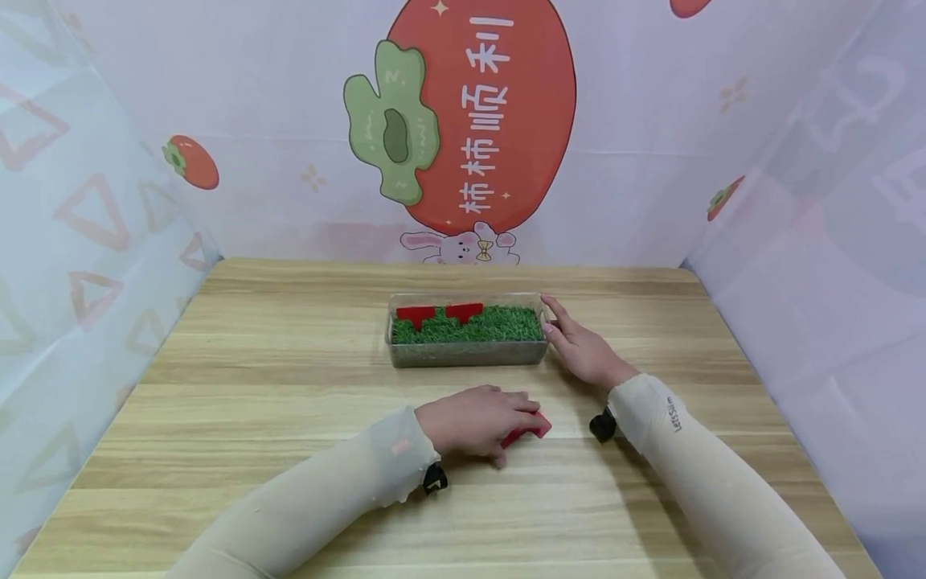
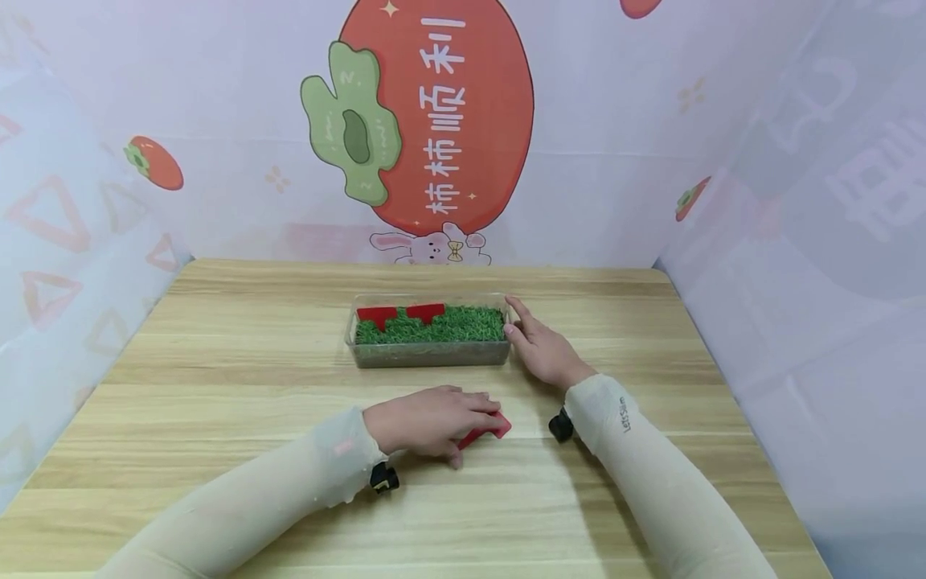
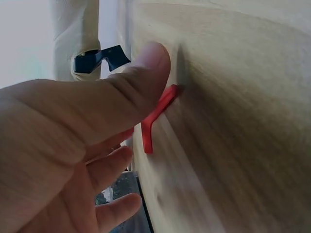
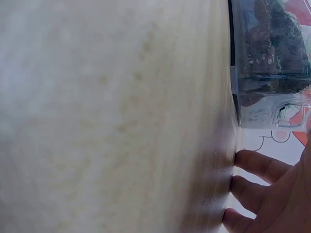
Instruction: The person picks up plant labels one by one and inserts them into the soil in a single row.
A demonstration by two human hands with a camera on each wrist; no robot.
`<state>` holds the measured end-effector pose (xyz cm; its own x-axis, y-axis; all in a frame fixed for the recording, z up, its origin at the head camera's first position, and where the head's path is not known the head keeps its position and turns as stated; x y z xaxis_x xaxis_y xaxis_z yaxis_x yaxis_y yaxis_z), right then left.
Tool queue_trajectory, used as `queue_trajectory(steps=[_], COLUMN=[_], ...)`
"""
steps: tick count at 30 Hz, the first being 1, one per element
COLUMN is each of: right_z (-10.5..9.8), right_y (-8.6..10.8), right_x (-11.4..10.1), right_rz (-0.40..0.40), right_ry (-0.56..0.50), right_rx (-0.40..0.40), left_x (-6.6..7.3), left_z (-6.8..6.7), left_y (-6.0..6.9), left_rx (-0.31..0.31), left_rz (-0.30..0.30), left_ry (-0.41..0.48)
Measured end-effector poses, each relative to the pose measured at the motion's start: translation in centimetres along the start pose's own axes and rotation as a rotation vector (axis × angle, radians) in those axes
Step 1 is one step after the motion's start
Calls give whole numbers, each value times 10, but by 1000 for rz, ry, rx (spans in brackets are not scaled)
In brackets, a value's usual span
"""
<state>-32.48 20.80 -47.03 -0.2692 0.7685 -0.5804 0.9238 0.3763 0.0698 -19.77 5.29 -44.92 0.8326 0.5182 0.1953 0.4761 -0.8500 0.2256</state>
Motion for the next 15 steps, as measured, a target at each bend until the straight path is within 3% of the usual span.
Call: queue_trajectory(steps=[6, 15], right_z=[1, 1], right_y=[1, 0], right_x=[0, 1], right_rz=[6, 5], right_ry=[0, -10], right_rx=[-1, 4], left_x=[-1, -7], left_z=[1, -1], left_y=[2, 4], left_rx=[16, 58], left_rz=[7, -58], left_ry=[-72, -48])
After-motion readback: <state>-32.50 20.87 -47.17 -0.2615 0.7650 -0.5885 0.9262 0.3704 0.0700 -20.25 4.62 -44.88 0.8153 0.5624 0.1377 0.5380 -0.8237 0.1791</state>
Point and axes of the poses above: each hand's wrist, its own y-axis away from the middle knuckle, its own z-axis out of the palm, x = y × z, the point moved 7 cm from there along -y, towards the middle knuckle, and after that the axes turned 3 degrees about -z, right-handed, at the moved point
